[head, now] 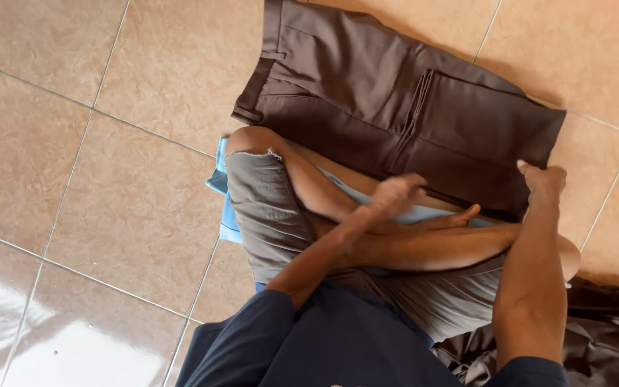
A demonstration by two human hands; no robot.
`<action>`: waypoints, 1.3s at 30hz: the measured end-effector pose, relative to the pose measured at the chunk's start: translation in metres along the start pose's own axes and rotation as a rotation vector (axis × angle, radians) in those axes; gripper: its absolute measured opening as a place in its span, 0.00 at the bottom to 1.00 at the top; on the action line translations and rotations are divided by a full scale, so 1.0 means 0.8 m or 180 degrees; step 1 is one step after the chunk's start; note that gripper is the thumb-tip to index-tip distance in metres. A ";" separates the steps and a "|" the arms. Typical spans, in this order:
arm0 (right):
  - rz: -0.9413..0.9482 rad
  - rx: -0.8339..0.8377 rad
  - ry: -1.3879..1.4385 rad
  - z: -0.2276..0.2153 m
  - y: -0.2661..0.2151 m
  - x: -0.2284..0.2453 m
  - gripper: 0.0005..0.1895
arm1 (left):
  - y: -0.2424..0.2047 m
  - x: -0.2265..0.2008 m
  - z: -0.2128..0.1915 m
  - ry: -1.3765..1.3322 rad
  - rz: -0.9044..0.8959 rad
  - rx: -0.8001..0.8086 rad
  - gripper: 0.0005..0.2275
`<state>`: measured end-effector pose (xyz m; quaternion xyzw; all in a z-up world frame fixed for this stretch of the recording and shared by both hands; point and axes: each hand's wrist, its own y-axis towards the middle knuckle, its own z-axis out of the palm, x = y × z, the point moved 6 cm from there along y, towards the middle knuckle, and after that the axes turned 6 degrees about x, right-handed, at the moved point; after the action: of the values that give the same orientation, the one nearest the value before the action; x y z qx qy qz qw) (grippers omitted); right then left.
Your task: The person is sitting on the floor, taking brown pants from a pile, smoothing them out, and folding them into a rectangular shape to add to a stack.
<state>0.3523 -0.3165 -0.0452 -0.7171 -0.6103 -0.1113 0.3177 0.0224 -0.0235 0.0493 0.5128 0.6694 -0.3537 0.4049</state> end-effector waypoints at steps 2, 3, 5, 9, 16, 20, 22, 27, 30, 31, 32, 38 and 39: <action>-0.0099 -0.0187 -0.0511 0.002 -0.037 0.032 0.46 | 0.000 0.085 -0.006 0.0279 -0.0189 -0.0371 0.09; -0.0037 -0.0151 -0.0967 0.002 -0.090 0.091 0.46 | -0.003 0.104 -0.032 0.0422 -0.0416 -0.0932 0.08; 0.0032 -0.0108 -0.1406 0.020 -0.164 0.159 0.47 | -0.009 0.108 -0.079 0.0581 -0.0635 -0.1488 0.07; -0.2578 0.0317 -0.1374 0.118 -0.268 0.240 0.39 | 0.003 0.094 -0.143 0.1238 -0.1067 -0.1470 0.18; -0.1710 0.1300 -0.2434 0.214 -0.292 0.215 0.54 | 0.065 0.203 -0.120 0.2245 -0.1483 -0.0427 0.35; -0.1643 0.1279 -0.2356 0.213 -0.303 0.218 0.52 | 0.040 0.089 -0.212 0.1978 -0.0584 -0.1478 0.15; -0.1873 0.1125 -0.2199 0.218 -0.295 0.213 0.53 | 0.025 0.128 -0.222 0.2218 -0.1353 -0.1177 0.40; -0.1831 0.1204 -0.2260 0.226 -0.288 0.204 0.55 | 0.044 0.216 -0.232 0.2015 -0.1621 0.0032 0.46; -0.1746 0.1147 -0.2279 0.226 -0.287 0.204 0.54 | 0.022 0.121 -0.265 0.2285 -0.0929 -0.0875 0.42; -0.1748 0.1095 -0.2253 0.224 -0.288 0.205 0.54 | 0.005 0.069 -0.282 0.2518 -0.0335 -0.1711 0.41; -0.1628 0.1068 -0.2232 0.225 -0.287 0.200 0.54 | 0.006 0.099 -0.266 0.2497 -0.0258 -0.1613 0.41; -0.1552 0.1117 -0.2199 0.231 -0.281 0.200 0.57 | 0.052 0.163 -0.200 0.2389 -0.1524 -0.0962 0.19; -0.1608 0.1147 -0.2220 0.233 -0.280 0.200 0.57 | 0.063 0.139 -0.184 0.1954 -0.1299 -0.1110 0.19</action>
<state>0.1351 -0.0658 -0.0301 -0.4740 -0.8458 0.1704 0.1759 0.0288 0.1627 0.0079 0.3748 0.8971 -0.1385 0.1887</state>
